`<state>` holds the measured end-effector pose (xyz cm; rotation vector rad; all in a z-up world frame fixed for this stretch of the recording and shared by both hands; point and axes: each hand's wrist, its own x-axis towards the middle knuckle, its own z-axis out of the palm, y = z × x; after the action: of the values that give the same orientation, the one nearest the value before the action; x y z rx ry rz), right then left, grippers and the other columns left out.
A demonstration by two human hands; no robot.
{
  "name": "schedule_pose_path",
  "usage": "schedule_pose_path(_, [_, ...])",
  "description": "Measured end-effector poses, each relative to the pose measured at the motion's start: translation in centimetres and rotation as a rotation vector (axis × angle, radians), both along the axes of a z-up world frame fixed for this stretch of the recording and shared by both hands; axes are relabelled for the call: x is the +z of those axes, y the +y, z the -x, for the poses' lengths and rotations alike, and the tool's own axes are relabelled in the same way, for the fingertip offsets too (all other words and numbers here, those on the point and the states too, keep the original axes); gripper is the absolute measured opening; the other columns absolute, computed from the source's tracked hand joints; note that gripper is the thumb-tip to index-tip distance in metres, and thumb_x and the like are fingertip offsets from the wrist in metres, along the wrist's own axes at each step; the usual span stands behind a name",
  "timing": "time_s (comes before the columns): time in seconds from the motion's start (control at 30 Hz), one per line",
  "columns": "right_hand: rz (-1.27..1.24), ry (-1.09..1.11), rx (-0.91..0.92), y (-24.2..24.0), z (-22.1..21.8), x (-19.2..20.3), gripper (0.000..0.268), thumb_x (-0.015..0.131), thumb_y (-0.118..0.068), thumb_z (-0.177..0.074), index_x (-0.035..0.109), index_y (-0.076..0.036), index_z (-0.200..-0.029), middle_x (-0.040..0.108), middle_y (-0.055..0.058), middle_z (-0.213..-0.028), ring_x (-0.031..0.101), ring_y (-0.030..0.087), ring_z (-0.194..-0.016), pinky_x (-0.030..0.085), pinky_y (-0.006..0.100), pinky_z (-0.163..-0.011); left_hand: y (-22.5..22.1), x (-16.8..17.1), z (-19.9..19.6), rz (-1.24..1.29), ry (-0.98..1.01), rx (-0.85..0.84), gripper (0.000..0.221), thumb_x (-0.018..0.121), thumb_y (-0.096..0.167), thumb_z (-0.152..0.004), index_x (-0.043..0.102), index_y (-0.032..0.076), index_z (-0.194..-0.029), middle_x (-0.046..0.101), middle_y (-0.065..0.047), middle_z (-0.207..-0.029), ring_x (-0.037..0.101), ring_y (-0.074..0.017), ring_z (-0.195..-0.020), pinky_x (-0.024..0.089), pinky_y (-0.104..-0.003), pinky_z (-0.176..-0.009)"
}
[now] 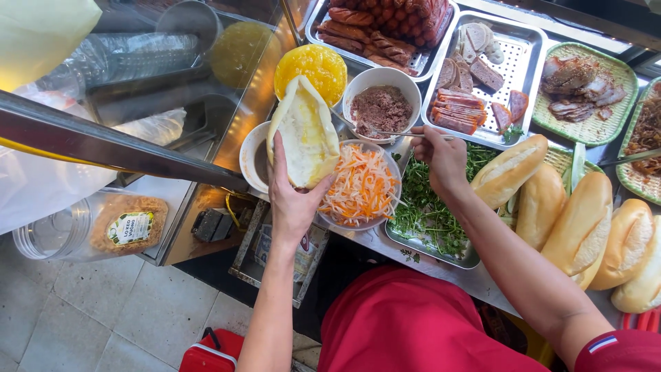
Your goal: Assemble Vietnamese Banh Mi sandwiches by slicing bread and adding various meats, condiments, and vegetables.
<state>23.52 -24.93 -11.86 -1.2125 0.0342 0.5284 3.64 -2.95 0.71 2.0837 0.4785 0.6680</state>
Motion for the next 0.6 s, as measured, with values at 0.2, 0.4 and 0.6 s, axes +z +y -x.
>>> schedule_pose_path(0.2, [0.014, -0.301, -0.015, -0.6, 0.7, 9.6, 0.030, 0.059, -0.022, -0.113, 0.072, 0.005, -0.119, 0.071, 0.005, -0.092, 0.062, 0.009, -0.076, 0.050, 0.022, -0.070, -0.8, 1.1, -1.7, -0.028, 0.089, -0.013, 0.115, 0.094, 0.016, -0.071, 0.024, 0.005, -0.162, 0.040, -0.031, -0.154, 0.048, -0.0410, -0.141, 0.045, -0.044, -0.116])
schedule_pose_path(0.4, [0.457, -1.253, 0.167, 1.8, 3.0, 13.9, 0.019, 0.065, -0.007, -0.107, 0.074, -0.002, -0.123, 0.073, 0.011, -0.093, 0.068, 0.018, -0.080, 0.054, 0.031, -0.071, -3.2, 2.6, -3.1, -0.064, 0.106, -0.044, 0.122, 0.096, 0.022, -0.071, 0.017, 0.004, -0.162, 0.039, -0.033, -0.154, 0.045, -0.0463, -0.141, 0.042, -0.047, -0.116])
schedule_pose_path(0.6, [0.203, -1.529, 0.518, -0.6, 6.6, 13.7, 0.025, 0.069, -0.005, -0.093, 0.073, 0.000, -0.117, 0.073, 0.015, -0.096, 0.070, 0.026, -0.087, 0.057, 0.036, -0.077, -1.5, 1.6, -3.0, -0.070, -0.008, 0.064, 0.125, 0.094, 0.021, -0.069, 0.015, 0.004, -0.164, 0.039, -0.034, -0.155, 0.045, -0.0473, -0.143, 0.042, -0.048, -0.118])
